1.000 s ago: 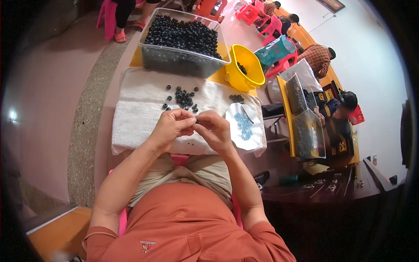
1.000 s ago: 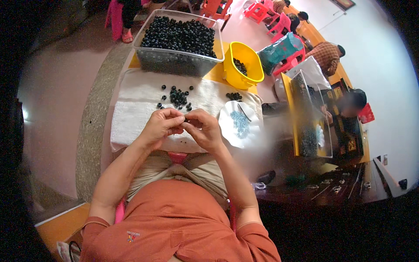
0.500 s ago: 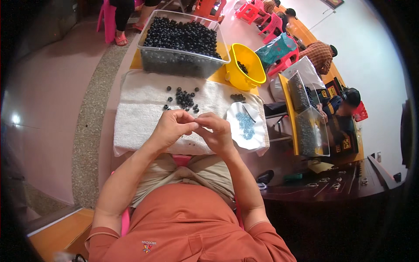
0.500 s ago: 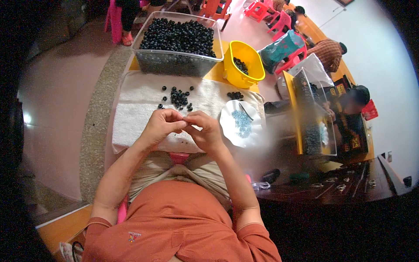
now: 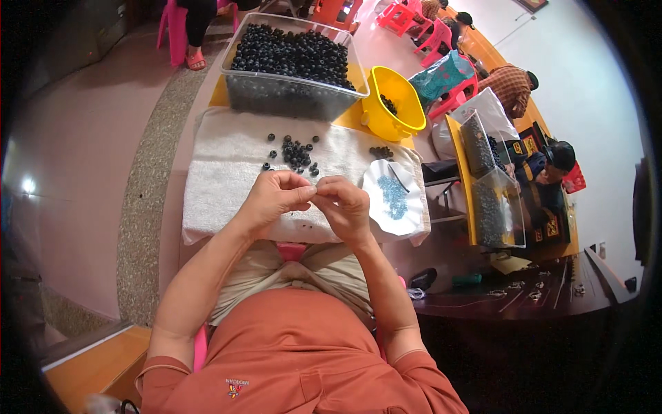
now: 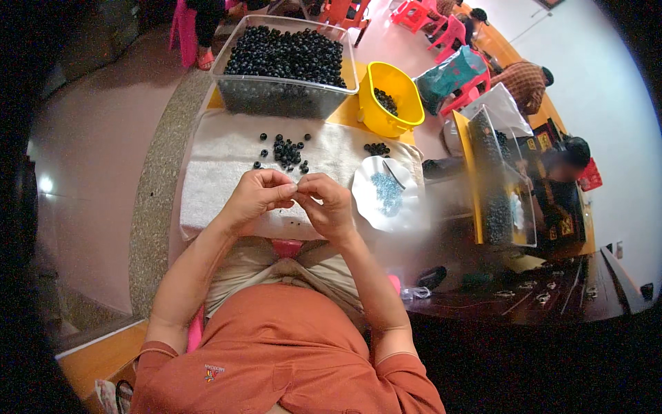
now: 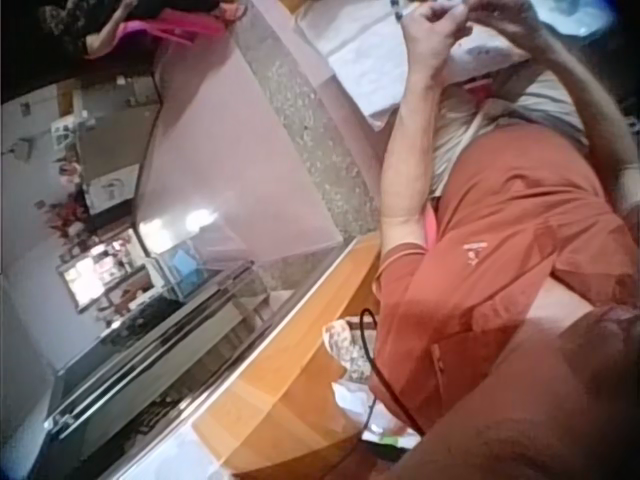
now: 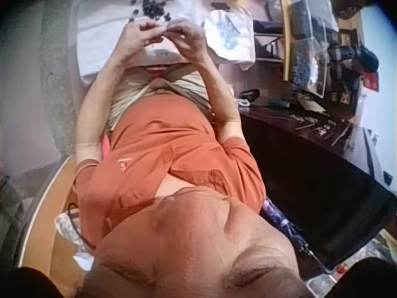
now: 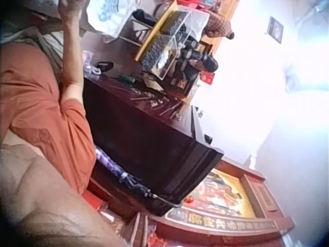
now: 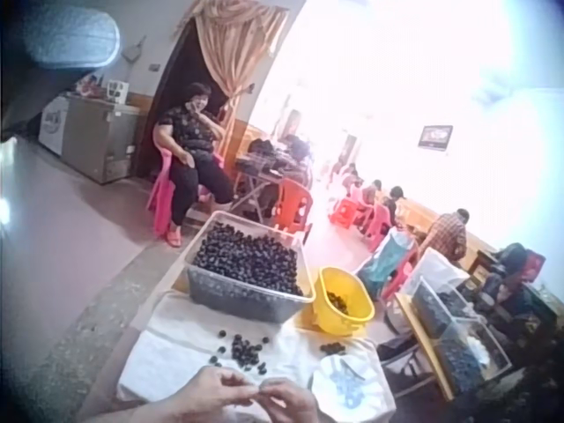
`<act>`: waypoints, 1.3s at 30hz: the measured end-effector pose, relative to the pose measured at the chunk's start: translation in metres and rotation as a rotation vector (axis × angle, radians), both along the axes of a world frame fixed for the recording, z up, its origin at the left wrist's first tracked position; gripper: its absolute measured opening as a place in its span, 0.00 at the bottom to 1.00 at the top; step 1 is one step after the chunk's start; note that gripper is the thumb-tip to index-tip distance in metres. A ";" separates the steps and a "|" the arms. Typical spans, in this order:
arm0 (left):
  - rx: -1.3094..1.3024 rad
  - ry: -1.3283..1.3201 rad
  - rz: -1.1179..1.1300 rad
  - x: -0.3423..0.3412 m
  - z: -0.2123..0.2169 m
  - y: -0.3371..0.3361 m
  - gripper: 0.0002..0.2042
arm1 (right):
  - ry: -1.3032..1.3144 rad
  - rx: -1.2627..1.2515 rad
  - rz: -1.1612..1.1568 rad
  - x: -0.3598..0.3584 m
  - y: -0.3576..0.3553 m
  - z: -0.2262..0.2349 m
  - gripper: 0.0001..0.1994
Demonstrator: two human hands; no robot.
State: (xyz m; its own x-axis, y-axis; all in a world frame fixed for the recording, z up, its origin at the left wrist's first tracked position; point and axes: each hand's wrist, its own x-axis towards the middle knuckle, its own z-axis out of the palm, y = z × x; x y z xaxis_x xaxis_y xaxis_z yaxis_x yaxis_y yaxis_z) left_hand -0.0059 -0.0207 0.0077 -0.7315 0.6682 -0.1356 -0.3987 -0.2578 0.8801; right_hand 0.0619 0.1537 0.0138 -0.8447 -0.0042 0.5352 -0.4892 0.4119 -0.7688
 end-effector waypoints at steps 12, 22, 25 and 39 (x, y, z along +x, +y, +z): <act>0.048 -0.087 0.087 0.007 0.004 0.005 0.07 | 0.047 0.089 -0.044 -0.002 0.005 -0.001 0.09; 0.032 -0.100 0.099 0.007 0.006 0.005 0.07 | -0.046 -0.026 0.051 -0.004 0.009 -0.001 0.08; 0.025 -0.095 0.098 0.006 0.006 0.005 0.07 | -0.049 -0.014 0.049 -0.004 0.010 -0.001 0.08; 0.031 -0.074 0.201 -0.001 -0.005 0.004 0.07 | -0.298 0.277 -0.168 -0.017 0.041 -0.010 0.05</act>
State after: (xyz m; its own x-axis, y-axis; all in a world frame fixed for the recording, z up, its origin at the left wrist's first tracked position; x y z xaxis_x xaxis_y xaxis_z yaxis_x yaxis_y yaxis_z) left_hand -0.0070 -0.0164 0.0028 -0.8392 0.5147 -0.1755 -0.3997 -0.3650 0.8409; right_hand 0.0450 0.1950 0.0043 -0.9632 0.0370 0.2663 -0.1718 0.6770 -0.7156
